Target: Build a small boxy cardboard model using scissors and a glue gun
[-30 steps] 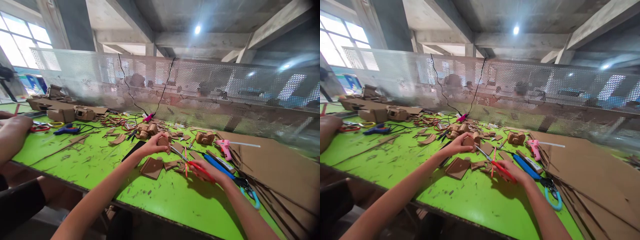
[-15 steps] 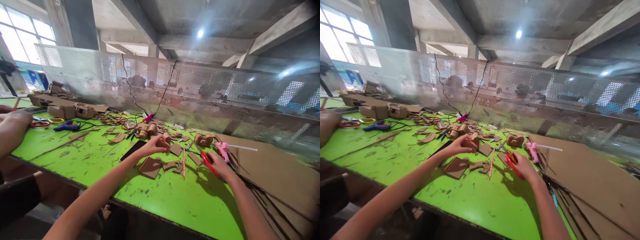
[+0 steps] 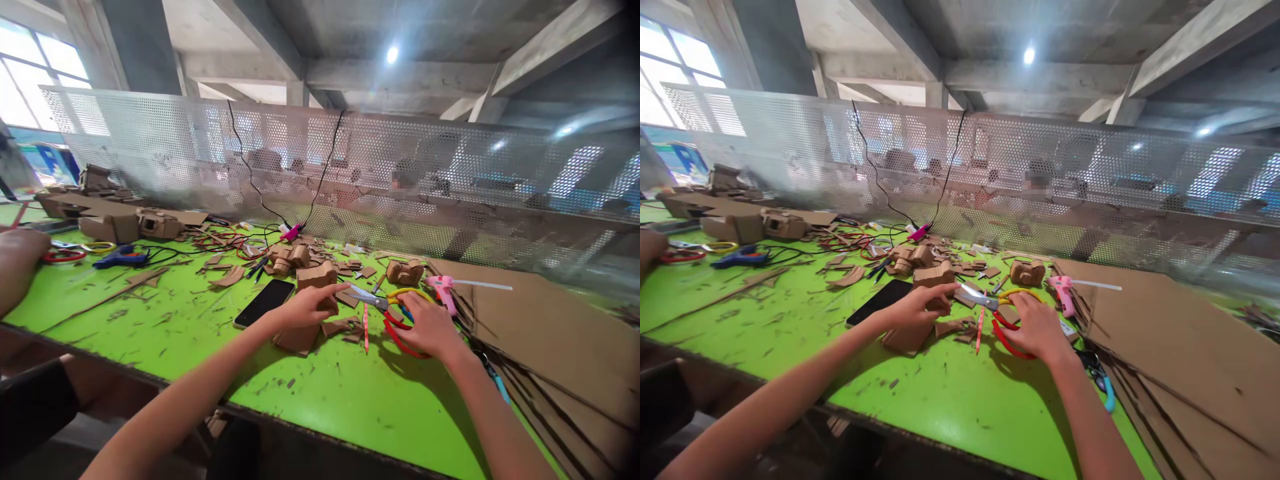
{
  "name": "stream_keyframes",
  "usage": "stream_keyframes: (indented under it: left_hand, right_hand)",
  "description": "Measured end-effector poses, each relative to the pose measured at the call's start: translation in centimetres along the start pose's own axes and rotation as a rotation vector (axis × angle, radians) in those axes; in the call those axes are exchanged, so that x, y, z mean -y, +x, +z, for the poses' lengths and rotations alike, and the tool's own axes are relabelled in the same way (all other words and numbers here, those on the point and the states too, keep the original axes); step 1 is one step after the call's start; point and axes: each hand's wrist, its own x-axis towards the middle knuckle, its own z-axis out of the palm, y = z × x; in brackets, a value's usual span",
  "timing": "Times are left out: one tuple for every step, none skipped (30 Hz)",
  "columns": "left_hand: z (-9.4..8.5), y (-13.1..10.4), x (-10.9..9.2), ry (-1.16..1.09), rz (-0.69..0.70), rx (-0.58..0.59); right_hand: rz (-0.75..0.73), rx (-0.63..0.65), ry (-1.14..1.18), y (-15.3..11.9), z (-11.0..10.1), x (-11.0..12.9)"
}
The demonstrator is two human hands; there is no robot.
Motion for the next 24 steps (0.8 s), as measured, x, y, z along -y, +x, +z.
stream_keyframes:
  left_hand:
    - [0.0, 0.0, 0.1, 0.141, -0.014, -0.013]
    - [0.0, -0.1, 0.1, 0.276, -0.036, -0.031]
    - [-0.1, 0.0, 0.2, 0.394, -0.063, -0.050]
    - [-0.1, 0.0, 0.3, 0.489, -0.090, -0.065]
    - [-0.1, 0.0, 0.3, 0.561, -0.110, -0.076]
    - [-0.2, 0.0, 0.3, 0.612, -0.118, -0.078]
    - [-0.1, 0.0, 0.2, 0.650, -0.108, -0.072]
    - [-0.1, 0.0, 0.2, 0.680, -0.084, -0.060]
    - [0.0, 0.0, 0.0, 0.708, -0.052, -0.044]
    - [0.0, 0.0, -0.1, 0.736, -0.019, -0.023]
    - [0.1, -0.1, -0.3, 0.764, 0.007, -0.004]
    - [0.1, -0.1, -0.4, 0.790, 0.020, 0.007]
    - [0.2, -0.1, -0.5, 0.813, 0.020, 0.007]
    - [0.1, -0.1, -0.6, 0.832, 0.012, 0.002]
    - [0.1, -0.1, -0.6, 0.844, 0.000, -0.005]
    - [0.0, -0.1, -0.6, 0.850, -0.017, -0.014]
    - [-0.1, -0.1, -0.6, 0.849, -0.038, -0.027]
    - [-0.2, -0.1, -0.7, 0.843, -0.059, -0.044]
    - [-0.3, 0.0, -0.7, 0.830, -0.078, -0.067]
    - [-0.3, 0.0, -0.8, 0.812, -0.095, -0.094]
    - [-0.3, 0.0, -0.9, 0.792, -0.108, -0.119]
    - [-0.3, 0.0, -1.0, 0.770, -0.120, -0.140]
    - [-0.3, 0.1, -1.1, 0.748, -0.134, -0.158]
    - [-0.3, 0.1, -1.2, 0.725, -0.149, -0.169]
  right_hand:
    - [-0.001, 0.001, -0.011, 0.0, 0.0, 0.2]
    - [-0.005, 0.004, -0.023, 0.0, 0.0, 0.3]
    - [-0.008, 0.011, -0.034, 0.0, 0.0, 0.5]
    - [-0.010, 0.019, -0.043, 0.0, 0.0, 0.5]
    - [-0.009, 0.030, -0.050, 0.0, 0.1, 0.6]
    - [-0.003, 0.040, -0.055, 0.0, 0.1, 0.6]
    - [0.006, 0.045, -0.060, 0.0, 0.2, 0.6]
    - [0.016, 0.045, -0.064, 0.0, 0.2, 0.5]
    - [0.024, 0.042, -0.068, 0.0, 0.2, 0.5]
    - [0.027, 0.039, -0.069, 0.1, 0.3, 0.5]
    - [0.030, 0.038, -0.069, 0.1, 0.3, 0.5]
    - [0.034, 0.038, -0.069, 0.1, 0.3, 0.4]
    - [0.040, 0.040, -0.069, 0.1, 0.2, 0.4]
    - [0.047, 0.042, -0.069, 0.1, 0.2, 0.3]
    - [0.055, 0.045, -0.064, 0.1, 0.2, 0.3]
    - [0.064, 0.050, -0.056, 0.1, 0.2, 0.2]
    - [0.074, 0.055, -0.043, 0.1, 0.2, 0.1]
    - [0.083, 0.064, -0.029, 0.0, 0.2, 0.0]
    - [0.091, 0.076, -0.021, 0.0, 0.2, -0.2]
    - [0.099, 0.091, -0.020, -0.1, 0.3, -0.4]
    - [0.108, 0.106, -0.028, -0.1, 0.4, -0.5]
    - [0.117, 0.125, -0.042, -0.1, 0.5, -0.7]
    - [0.127, 0.150, -0.057, -0.1, 0.6, -0.8]
    - [0.138, 0.180, -0.070, -0.1, 0.7, -1.0]
